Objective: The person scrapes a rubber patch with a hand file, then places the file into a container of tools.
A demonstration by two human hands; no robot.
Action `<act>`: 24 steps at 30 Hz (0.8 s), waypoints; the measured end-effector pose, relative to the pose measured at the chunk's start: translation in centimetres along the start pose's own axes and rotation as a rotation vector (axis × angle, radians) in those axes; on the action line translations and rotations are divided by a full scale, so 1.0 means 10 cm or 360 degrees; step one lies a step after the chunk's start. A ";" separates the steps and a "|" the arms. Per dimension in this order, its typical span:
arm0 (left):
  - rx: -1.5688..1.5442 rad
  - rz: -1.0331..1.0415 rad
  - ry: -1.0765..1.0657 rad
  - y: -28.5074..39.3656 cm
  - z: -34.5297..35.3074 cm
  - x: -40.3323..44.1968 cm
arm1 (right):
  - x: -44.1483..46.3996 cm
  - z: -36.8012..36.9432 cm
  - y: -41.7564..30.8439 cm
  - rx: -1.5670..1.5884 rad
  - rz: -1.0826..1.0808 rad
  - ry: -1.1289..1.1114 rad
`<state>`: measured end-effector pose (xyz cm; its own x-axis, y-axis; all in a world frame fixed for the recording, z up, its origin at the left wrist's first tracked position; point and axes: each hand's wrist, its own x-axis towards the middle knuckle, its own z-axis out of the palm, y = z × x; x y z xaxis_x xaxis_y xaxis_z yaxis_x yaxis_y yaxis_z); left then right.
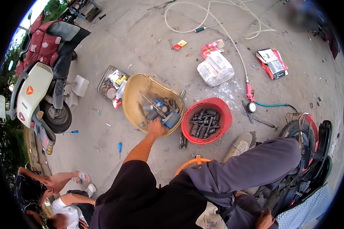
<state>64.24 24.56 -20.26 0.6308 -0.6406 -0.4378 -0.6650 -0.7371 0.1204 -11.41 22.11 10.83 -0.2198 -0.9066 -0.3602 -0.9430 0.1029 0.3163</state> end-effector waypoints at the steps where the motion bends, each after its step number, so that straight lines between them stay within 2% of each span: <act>1: -0.0050 -0.0052 -0.0080 -0.01 -0.03 -0.02 | -0.09 0.13 0.05 -0.0385 -0.0099 -0.0059; 2: -0.0098 -0.0101 -0.0159 0.01 -0.12 -0.04 | -0.15 0.74 0.43 -0.0471 -0.0264 0.0307; 3: -0.0145 -0.0149 -0.0234 0.02 -0.18 -0.05 | -0.14 0.61 0.34 -0.0489 -0.0190 0.0114; 5: -0.0031 0.0017 -0.0098 -0.14 -0.17 -0.01 | -0.11 0.03 -0.04 -0.0519 -0.0040 -0.0272; 9: 0.0053 0.0213 0.0107 -0.57 -0.39 0.13 | -0.18 -0.09 0.02 -0.0318 -0.0118 -0.0184; 12: 0.0004 0.0214 0.0367 -0.65 -0.76 0.10 | -0.21 0.02 0.17 -0.0309 -0.0171 -0.0099; 14: 0.0123 0.0233 0.0384 -0.74 -0.85 0.17 | -0.24 -0.12 0.11 -0.0245 -0.0160 -0.0053; 17: 0.0213 0.0251 0.0435 -0.75 -0.93 0.22 | -0.22 -0.31 0.05 -0.0230 0.0004 -0.0196; 20: 0.0262 0.0274 0.0471 -0.72 -0.94 0.31 | -0.32 -0.72 -0.06 -0.0032 -0.0038 -0.0141; 23: 0.0265 0.0304 0.0473 -0.73 -0.98 0.36 | -0.35 -0.96 0.06 0.0190 0.0102 -0.0159; 24: 0.0257 0.0314 0.0470 -0.73 -1.00 0.37 | -0.33 -0.87 0.27 -0.0162 0.0054 -0.0123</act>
<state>75.41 25.43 -13.82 0.5568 -0.8184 -0.1419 -0.8246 -0.5653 0.0244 -11.09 21.80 20.52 -0.2734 -0.8687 -0.4130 -0.9054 0.0875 0.4154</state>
